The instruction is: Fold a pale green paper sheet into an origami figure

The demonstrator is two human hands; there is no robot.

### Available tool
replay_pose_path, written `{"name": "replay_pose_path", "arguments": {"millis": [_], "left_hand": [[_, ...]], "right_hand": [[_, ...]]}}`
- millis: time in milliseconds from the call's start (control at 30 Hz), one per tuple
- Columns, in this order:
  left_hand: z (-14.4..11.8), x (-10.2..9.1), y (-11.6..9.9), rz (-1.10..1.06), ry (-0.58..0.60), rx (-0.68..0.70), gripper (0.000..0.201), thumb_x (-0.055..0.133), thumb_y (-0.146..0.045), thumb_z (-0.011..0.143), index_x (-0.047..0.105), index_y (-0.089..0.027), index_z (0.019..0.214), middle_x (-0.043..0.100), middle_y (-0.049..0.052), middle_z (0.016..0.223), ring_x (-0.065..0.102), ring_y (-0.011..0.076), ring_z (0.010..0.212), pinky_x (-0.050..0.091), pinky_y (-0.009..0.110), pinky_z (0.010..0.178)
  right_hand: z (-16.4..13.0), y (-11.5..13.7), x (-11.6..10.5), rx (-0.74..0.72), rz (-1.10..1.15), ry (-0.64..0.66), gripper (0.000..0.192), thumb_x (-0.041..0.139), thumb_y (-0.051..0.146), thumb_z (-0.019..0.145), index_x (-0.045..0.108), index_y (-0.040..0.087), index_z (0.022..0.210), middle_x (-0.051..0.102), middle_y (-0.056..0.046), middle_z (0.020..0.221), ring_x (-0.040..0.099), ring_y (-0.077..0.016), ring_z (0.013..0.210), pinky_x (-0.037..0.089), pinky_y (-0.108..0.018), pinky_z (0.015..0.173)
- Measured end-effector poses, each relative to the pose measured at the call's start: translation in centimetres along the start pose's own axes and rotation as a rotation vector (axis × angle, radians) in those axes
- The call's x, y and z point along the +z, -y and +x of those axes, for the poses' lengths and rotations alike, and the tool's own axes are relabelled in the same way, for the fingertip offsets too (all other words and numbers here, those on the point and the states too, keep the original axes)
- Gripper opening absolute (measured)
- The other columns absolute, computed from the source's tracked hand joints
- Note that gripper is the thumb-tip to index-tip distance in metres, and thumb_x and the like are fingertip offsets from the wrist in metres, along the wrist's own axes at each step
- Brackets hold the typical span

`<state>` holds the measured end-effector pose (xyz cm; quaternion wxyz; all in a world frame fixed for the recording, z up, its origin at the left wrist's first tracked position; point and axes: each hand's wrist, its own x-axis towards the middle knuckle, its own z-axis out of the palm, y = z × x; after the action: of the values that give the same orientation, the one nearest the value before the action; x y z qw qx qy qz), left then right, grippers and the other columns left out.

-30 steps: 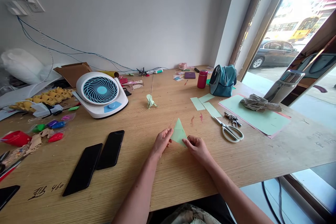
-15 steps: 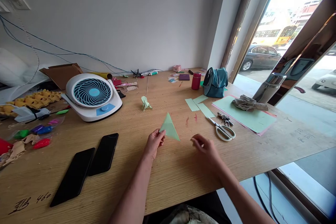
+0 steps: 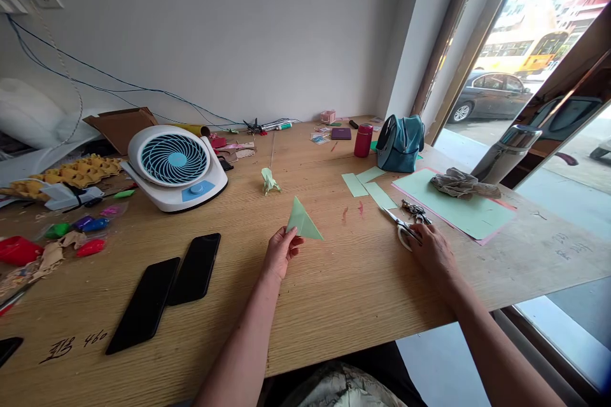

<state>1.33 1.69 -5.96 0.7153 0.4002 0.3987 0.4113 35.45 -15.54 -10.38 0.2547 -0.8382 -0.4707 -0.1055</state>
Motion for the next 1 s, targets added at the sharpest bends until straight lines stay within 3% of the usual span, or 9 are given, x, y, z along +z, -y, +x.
{"name": "replay_pose_path", "arguments": {"millis": [200,300,433,567,667,867,1000], "left_hand": [[0.0,-0.1,0.1,0.012,0.011,0.006,0.044,0.087,-0.041,0.055,0.057,-0.018,0.078,0.063,-0.001,0.077,0.065,0.0096,0.066,0.042,0.014,0.045],[-0.2,0.1,0.0,0.024,0.025,0.009,0.042,0.086,-0.04,0.057,0.058,-0.018,0.078,0.064,-0.001,0.077,0.064,0.0092,0.065,0.042,0.014,0.046],[-0.6,0.6,0.2,0.055,0.066,0.0,0.041,0.085,-0.042,0.058,0.059,-0.018,0.078,0.064,-0.001,0.074,0.063,0.0091,0.062,0.041,0.014,0.044],[-1.1,1.3,0.7,0.104,0.128,-0.013,0.043,0.085,-0.043,0.059,0.062,-0.017,0.085,0.066,0.001,0.076,0.062,0.0089,0.059,0.04,0.014,0.044],[-1.3,1.6,1.1,0.135,0.158,-0.005,0.047,0.084,-0.044,0.061,0.062,-0.017,0.093,0.068,0.001,0.08,0.062,0.0086,0.059,0.038,0.014,0.044],[-1.6,1.8,1.3,0.261,0.201,0.089,0.05,0.076,-0.048,0.072,0.059,-0.019,0.109,0.069,0.0,0.077,0.064,0.0112,0.058,0.04,0.016,0.047],[-1.7,2.0,1.3,0.296,0.203,0.119,0.047,0.075,-0.048,0.072,0.065,-0.017,0.106,0.069,0.002,0.079,0.062,0.0114,0.06,0.041,0.017,0.047]], "right_hand": [[-0.1,-0.8,-0.3,0.018,-0.041,-0.048,0.027,0.049,0.034,0.088,0.067,0.02,0.101,0.065,-0.012,0.101,0.061,-0.0276,0.09,0.048,-0.04,0.078],[-0.4,-0.1,-0.6,0.002,-0.044,-0.099,0.026,0.049,0.035,0.09,0.067,0.02,0.102,0.065,-0.012,0.103,0.061,-0.0289,0.092,0.049,-0.043,0.08],[-1.0,4.7,-0.8,-0.176,0.19,-0.156,0.024,0.05,0.035,0.093,0.063,0.021,0.108,0.063,-0.01,0.104,0.063,-0.0251,0.087,0.051,-0.04,0.078],[-1.6,11.7,-1.3,-0.427,0.458,0.043,0.027,0.051,0.029,0.096,0.054,0.023,0.123,0.061,-0.009,0.111,0.064,-0.0214,0.092,0.054,-0.036,0.08],[-1.8,15.1,-1.4,-0.555,0.507,0.087,0.034,0.052,0.026,0.096,0.049,0.025,0.13,0.058,-0.01,0.117,0.061,-0.0237,0.105,0.053,-0.04,0.088],[-2.2,16.3,-0.3,-0.641,0.583,0.073,0.04,0.057,0.022,0.092,0.049,0.027,0.132,0.054,-0.012,0.125,0.055,-0.027,0.115,0.052,-0.046,0.095],[-2.8,16.2,-0.2,-0.638,0.638,0.093,0.036,0.056,0.021,0.093,0.052,0.027,0.128,0.053,-0.012,0.123,0.056,-0.0271,0.115,0.052,-0.048,0.094]]}}
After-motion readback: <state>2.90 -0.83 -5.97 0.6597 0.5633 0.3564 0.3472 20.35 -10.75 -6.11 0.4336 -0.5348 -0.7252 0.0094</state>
